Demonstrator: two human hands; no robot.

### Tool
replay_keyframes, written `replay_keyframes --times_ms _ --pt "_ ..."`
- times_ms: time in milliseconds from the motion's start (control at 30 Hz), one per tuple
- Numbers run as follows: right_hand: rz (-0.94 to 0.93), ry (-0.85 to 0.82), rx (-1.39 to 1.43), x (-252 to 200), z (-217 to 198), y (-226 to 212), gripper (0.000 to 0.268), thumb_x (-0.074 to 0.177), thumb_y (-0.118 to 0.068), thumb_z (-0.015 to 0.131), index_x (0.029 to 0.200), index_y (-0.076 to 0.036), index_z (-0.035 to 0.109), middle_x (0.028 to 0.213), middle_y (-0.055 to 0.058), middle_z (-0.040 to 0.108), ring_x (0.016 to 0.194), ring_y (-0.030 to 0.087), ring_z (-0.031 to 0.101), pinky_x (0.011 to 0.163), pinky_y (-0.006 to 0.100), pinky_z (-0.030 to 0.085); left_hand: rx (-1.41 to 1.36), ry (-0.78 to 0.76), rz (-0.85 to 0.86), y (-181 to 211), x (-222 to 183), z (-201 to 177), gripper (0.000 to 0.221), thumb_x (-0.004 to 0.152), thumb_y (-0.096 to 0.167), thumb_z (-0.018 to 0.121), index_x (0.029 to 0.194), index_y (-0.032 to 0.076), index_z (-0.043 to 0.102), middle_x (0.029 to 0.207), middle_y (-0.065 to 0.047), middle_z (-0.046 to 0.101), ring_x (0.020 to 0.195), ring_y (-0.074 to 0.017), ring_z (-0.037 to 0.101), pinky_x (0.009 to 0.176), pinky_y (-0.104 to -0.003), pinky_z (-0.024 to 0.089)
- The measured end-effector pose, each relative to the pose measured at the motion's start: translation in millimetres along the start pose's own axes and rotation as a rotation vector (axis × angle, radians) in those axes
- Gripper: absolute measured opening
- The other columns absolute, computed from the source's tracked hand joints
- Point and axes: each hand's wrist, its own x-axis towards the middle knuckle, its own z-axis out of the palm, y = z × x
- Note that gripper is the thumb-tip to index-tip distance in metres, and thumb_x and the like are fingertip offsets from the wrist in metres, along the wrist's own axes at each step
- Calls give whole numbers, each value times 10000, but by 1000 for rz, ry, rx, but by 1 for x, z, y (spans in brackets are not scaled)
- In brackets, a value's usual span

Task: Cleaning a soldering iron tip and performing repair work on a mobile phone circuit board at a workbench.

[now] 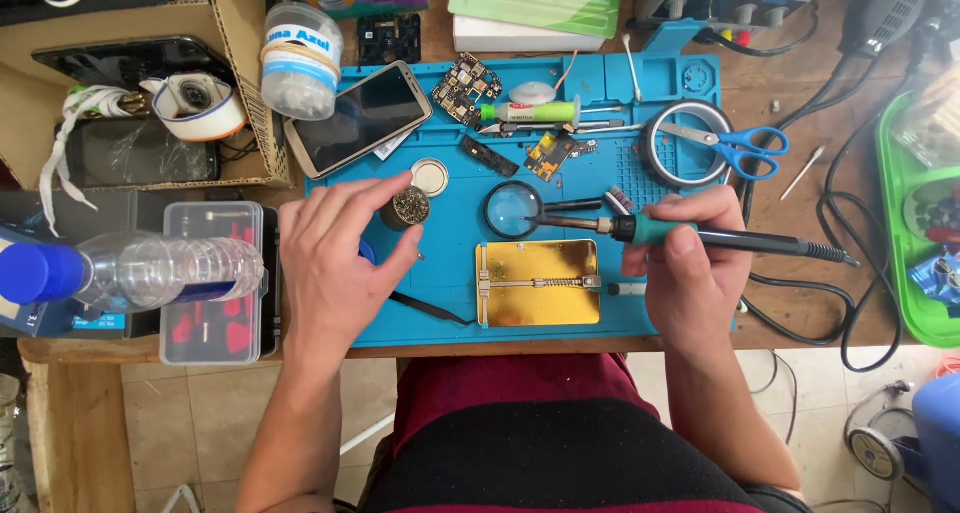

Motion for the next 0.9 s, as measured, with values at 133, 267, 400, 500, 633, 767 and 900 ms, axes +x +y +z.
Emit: replay_keyframes --times_ms 133,267,400,500,633,767,900 --pt "-3 1 20 0 1 -1 361 1138 -327 716 1164 18 613 830 140 679 609 168 736 582 256 614 18 -29 -39 -3 -3 2 414 1081 320 869 1477 215 810 1244 10 800 1123 -269 743 1020 -447 470" --pt "-1 -10 41 0 2 -2 352 1123 -313 717 1156 22 610 826 142 667 621 166 729 595 262 621 22 -44 -94 -8 -8 6 390 1044 369 897 1397 232 800 1198 19 804 1097 -269 739 1034 -456 475" --pt "-22 -10 98 -2 4 -1 361 1087 -304 744 1185 10 596 852 140 648 610 165 700 595 281 616 47 -64 -149 -13 -13 9 328 1051 419 878 1303 247 756 1229 31 808 1154 -262 730 1069 -485 462" --pt "-74 -46 59 2 -5 0 355 1095 -290 707 1212 11 561 820 160 628 556 202 683 604 301 600 89 -57 -166 -13 -14 9 271 1063 413 873 1214 246 722 1226 47 815 1166 -251 728 1060 -492 458" --pt "-103 -39 62 4 -3 -9 375 1093 -308 710 1228 5 554 862 174 626 568 217 697 611 310 620 83 -46 -187 -9 -12 7 259 1079 416 867 1164 241 697 1221 43 825 1167 -258 729 1056 -498 457" --pt "-123 -9 -43 0 0 -23 346 1165 -411 722 1297 -135 561 1055 120 629 664 228 657 666 283 519 182 -38 -141 -4 -9 7 309 1032 329 941 1090 186 673 1286 27 846 1183 -263 709 983 -482 406" --pt "-184 27 -65 -2 -3 -20 360 1193 -462 706 1311 -161 548 1091 108 603 665 250 649 626 294 480 203 -27 -100 1 -7 4 338 996 319 988 1039 190 678 1305 14 835 1235 -278 694 985 -497 408"
